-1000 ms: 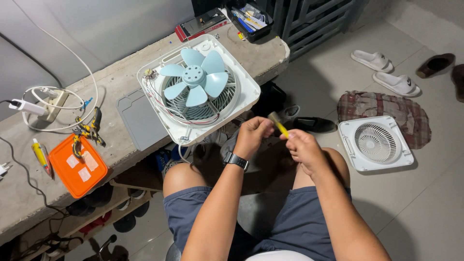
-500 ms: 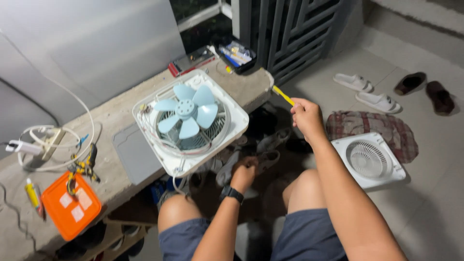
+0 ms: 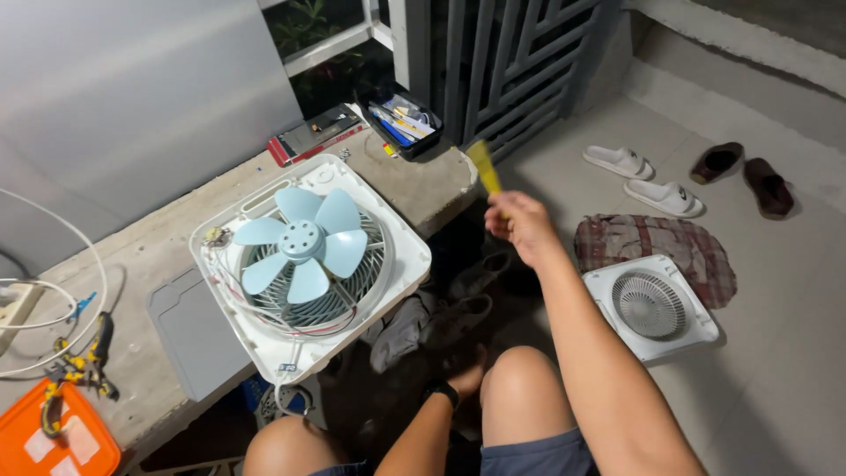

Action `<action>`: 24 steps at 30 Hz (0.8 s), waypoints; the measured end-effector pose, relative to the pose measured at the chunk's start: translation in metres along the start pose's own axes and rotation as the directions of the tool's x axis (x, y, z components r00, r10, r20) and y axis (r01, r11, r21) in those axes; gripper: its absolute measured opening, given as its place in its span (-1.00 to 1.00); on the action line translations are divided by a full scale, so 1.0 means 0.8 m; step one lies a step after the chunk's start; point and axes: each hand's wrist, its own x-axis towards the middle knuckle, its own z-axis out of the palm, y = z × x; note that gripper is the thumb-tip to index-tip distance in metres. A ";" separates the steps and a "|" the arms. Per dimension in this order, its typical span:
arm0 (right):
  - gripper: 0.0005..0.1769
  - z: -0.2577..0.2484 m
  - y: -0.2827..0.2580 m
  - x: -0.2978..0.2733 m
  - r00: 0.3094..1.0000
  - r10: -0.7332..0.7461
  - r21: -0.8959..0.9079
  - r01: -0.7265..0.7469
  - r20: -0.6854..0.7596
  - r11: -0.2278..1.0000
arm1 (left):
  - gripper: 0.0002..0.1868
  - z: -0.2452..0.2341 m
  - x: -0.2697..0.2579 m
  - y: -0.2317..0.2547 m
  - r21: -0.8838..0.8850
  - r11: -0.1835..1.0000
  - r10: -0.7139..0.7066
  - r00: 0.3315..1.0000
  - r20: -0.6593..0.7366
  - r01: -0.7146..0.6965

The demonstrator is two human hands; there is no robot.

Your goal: Disassembling a portable fan and cleaning the internal blades and housing using a small brush.

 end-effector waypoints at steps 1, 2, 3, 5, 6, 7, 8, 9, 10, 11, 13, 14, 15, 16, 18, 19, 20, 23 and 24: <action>-0.78 0.002 -0.007 -0.016 1.000 0.003 -0.002 -0.003 -0.007 1.000 | -0.04 -0.006 -0.032 0.056 0.000 1.000 -0.003 1.000 0.008 0.003; -0.81 0.012 -0.016 -0.026 0.996 0.047 -0.202 -0.061 -0.073 0.977 | 0.12 -0.021 -0.070 0.113 -0.041 0.987 -0.149 0.976 0.160 0.157; -0.77 0.022 -0.025 -0.037 0.986 0.077 -0.389 -0.129 -0.145 0.912 | 0.29 -0.037 -0.119 0.166 -0.057 0.949 -0.280 0.908 0.312 0.312; -0.76 0.004 0.004 -0.008 0.996 0.034 -0.138 -0.045 -0.082 0.989 | 0.07 -0.038 -0.090 0.177 -0.479 0.864 0.093 0.884 0.459 0.158; -0.70 -0.009 0.015 0.006 0.999 -0.024 0.121 0.027 -0.027 0.992 | -0.05 -0.036 -0.076 0.184 -0.820 0.563 0.476 0.773 0.419 0.097; -0.70 -0.017 0.040 0.032 0.999 -0.034 0.120 0.038 -0.032 0.992 | -0.05 -0.045 -0.068 0.208 -0.818 0.568 0.482 0.766 0.424 0.095; -0.70 -0.029 0.067 0.052 0.991 -0.051 -0.118 0.036 -0.124 0.992 | -0.30 -0.050 -0.064 0.227 -0.819 0.569 0.451 0.860 0.237 -0.073; -0.67 -0.042 0.093 0.072 0.974 -0.088 -0.348 0.010 -0.210 0.938 | -0.53 -0.054 -0.061 0.247 -0.782 0.575 0.420 0.907 0.032 -0.239; -0.67 -0.029 0.065 0.050 0.972 -0.104 -0.349 0.024 -0.212 0.937 | -0.53 -0.064 -0.062 0.255 -0.780 0.575 0.434 0.900 0.035 -0.247; -0.66 -0.016 0.038 0.027 0.973 -0.062 -0.213 0.014 -0.223 0.977 | -0.60 -0.073 -0.064 0.264 -0.757 0.589 0.318 0.942 -0.106 -0.284; -0.64 0.005 0.008 0.003 0.975 -0.020 -0.070 0.004 -0.219 0.998 | -0.41 -0.086 -0.062 0.267 -0.728 0.606 0.195 0.947 -0.255 -0.321; -0.65 0.010 0.004 0.000 0.983 -0.004 0.004 0.004 -0.182 1.000 | -0.47 -0.088 -0.060 0.261 -0.669 0.637 0.242 0.923 -0.298 -0.383; -0.66 0.016 0.001 -0.004 0.990 0.009 0.078 0.002 -0.143 0.997 | -0.53 -0.090 -0.057 0.255 -0.605 0.662 0.292 0.895 -0.337 -0.443; -0.66 0.005 0.022 -0.001 0.990 0.010 0.082 0.002 -0.141 0.997 | -0.53 -0.084 -0.063 0.251 -0.601 0.664 0.292 0.894 -0.339 -0.445; -0.64 -0.009 0.056 0.018 0.983 0.019 -0.185 -0.054 -0.184 0.981 | -0.55 -0.079 -0.071 0.252 -0.554 0.680 0.349 0.877 -0.330 -0.479; -0.64 0.003 0.028 0.010 0.986 0.007 -0.185 -0.038 -0.169 0.982 | -0.55 -0.087 -0.082 0.264 -0.548 0.673 0.360 0.867 -0.344 -0.496; -0.66 0.012 0.011 -0.008 0.992 -0.038 -0.008 0.037 -0.120 0.999 | -0.66 -0.089 -0.099 0.264 -0.525 0.694 0.352 0.868 -0.349 -0.493; -0.67 0.013 0.024 -0.016 0.988 -0.081 -0.056 0.074 -0.132 0.996 | -0.73 -0.088 -0.132 0.259 -0.483 0.721 0.355 0.863 -0.359 -0.497; -0.63 0.012 0.032 -0.004 0.977 -0.109 -0.282 0.053 -0.185 0.958 | -0.56 -0.090 -0.138 0.265 -0.461 0.720 0.384 0.851 -0.357 -0.519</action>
